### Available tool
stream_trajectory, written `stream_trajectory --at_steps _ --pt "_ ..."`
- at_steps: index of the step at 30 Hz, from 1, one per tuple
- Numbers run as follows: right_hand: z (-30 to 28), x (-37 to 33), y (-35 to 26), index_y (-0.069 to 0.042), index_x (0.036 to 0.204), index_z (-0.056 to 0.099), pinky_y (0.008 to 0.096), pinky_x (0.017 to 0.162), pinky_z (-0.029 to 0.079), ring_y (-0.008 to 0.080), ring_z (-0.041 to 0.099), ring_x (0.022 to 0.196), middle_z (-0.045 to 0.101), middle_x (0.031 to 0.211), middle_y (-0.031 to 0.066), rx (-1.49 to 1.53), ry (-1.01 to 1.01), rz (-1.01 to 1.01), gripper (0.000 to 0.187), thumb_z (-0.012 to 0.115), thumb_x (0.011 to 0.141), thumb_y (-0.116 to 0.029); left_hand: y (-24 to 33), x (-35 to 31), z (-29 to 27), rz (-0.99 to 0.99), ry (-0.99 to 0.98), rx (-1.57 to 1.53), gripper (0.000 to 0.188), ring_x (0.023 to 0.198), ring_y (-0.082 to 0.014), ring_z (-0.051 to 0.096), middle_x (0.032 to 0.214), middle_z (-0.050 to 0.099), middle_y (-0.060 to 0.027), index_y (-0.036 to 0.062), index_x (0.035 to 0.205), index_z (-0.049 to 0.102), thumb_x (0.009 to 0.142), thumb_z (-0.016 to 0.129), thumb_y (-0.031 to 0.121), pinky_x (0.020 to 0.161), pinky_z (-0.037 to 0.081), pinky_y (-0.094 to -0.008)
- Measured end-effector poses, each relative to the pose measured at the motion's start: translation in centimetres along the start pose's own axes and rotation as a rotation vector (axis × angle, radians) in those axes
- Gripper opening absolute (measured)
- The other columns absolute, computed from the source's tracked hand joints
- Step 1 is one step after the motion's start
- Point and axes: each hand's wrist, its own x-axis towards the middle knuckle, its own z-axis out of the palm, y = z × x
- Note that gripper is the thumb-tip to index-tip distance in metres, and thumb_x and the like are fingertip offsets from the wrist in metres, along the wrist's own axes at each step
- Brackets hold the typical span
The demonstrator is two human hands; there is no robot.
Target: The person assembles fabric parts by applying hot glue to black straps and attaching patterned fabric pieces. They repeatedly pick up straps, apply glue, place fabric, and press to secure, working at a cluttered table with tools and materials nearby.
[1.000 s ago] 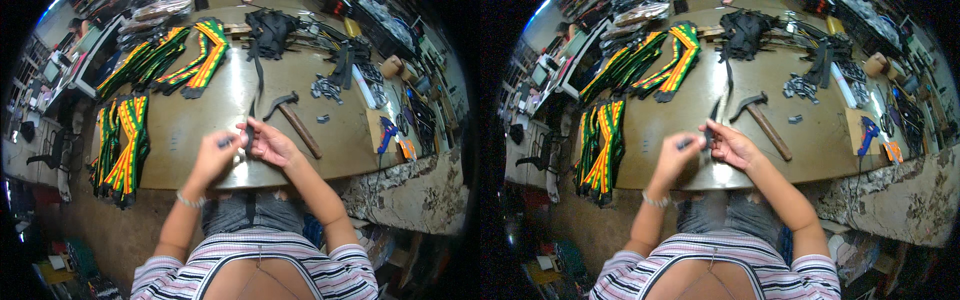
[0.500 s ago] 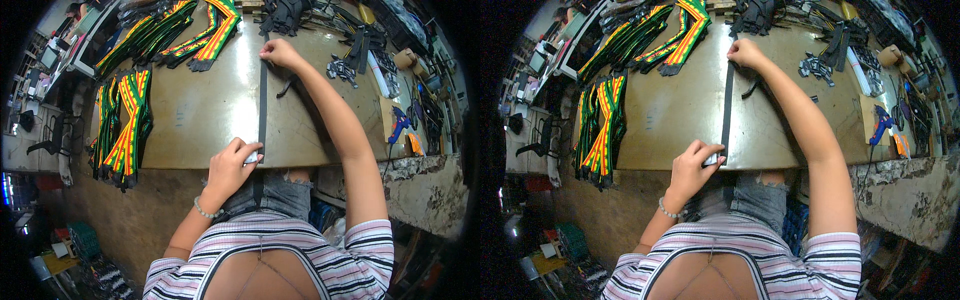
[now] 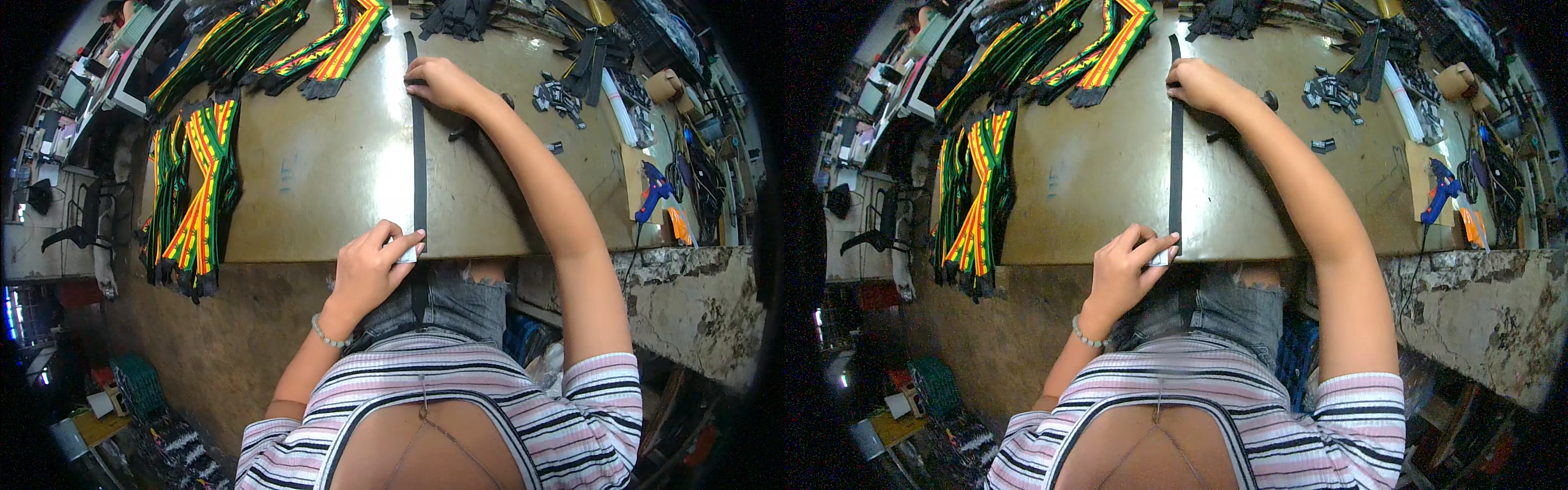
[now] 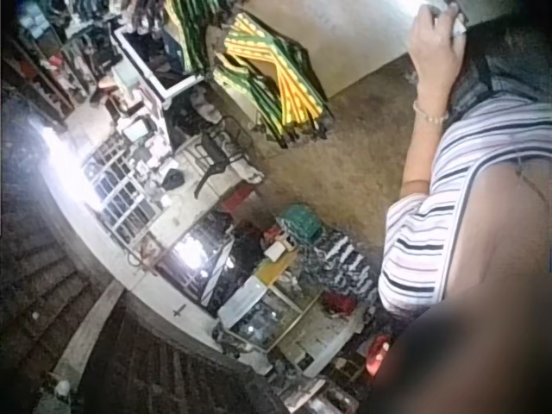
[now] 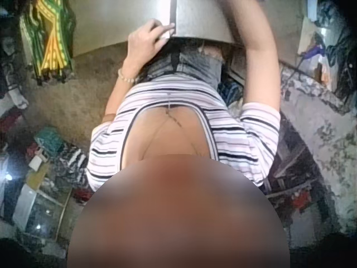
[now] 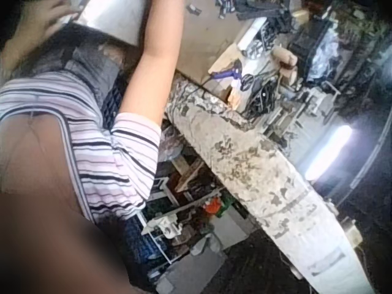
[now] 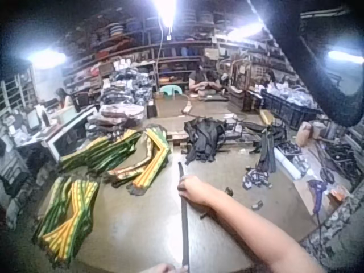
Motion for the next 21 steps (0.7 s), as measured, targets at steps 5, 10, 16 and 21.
stream_trajectory --at_steps 5,10,16,21 --pt "-3.1 -3.5 -2.8 0.0 0.108 0.071 0.0398 0.097 0.049 0.035 0.063 0.108 0.067 0.117 0.0179 0.112 0.285 0.046 0.03 0.066 0.091 -0.024 0.1 0.0 0.1 0.068 0.04 0.001 0.027 0.065 -0.0173 0.059 0.082 0.058 -0.0003 0.0174 0.103 0.075 0.078 0.079 0.028 0.057 0.047 -0.031" --pt "-8.2 -20.0 -5.4 0.001 0.088 0.069 0.0283 0.073 0.053 0.0144 0.066 0.077 0.071 0.091 0.0072 0.467 1.331 0.373 0.017 0.068 0.094 -0.015 -0.7 -0.3 0.2 0.135 0.066 -0.033 0.027 0.064 -0.0175 0.057 0.081 0.058 -0.0006 0.0178 0.101 0.076 0.076 0.08 0.028 0.055 0.046 -0.0309" --pt "-9.3 -39.5 7.6 0.003 0.102 0.06 0.0353 0.079 0.051 0.0247 0.065 0.081 0.065 0.09 0.0123 -0.571 1.457 1.051 0.053 0.083 0.08 -0.04 -1.4 -0.5 0.3 0.161 0.072 -0.108 0.027 0.063 -0.0186 0.056 0.079 0.059 -0.0016 0.0185 0.098 0.077 0.072 0.083 0.021 0.054 0.045 -0.0317" --pt "-13.1 -38.1 10.7 0.001 0.11 0.06 0.0379 0.08 0.054 0.0263 0.067 0.087 0.069 0.102 0.0152 -0.303 0.952 1.295 0.056 0.075 0.086 -0.047 -1.4 -0.4 0.3 0.178 0.089 -0.101 0.025 0.062 -0.0181 0.055 0.079 0.06 -0.0004 0.0198 0.097 0.077 0.073 0.083 0.021 0.053 0.043 -0.0314"
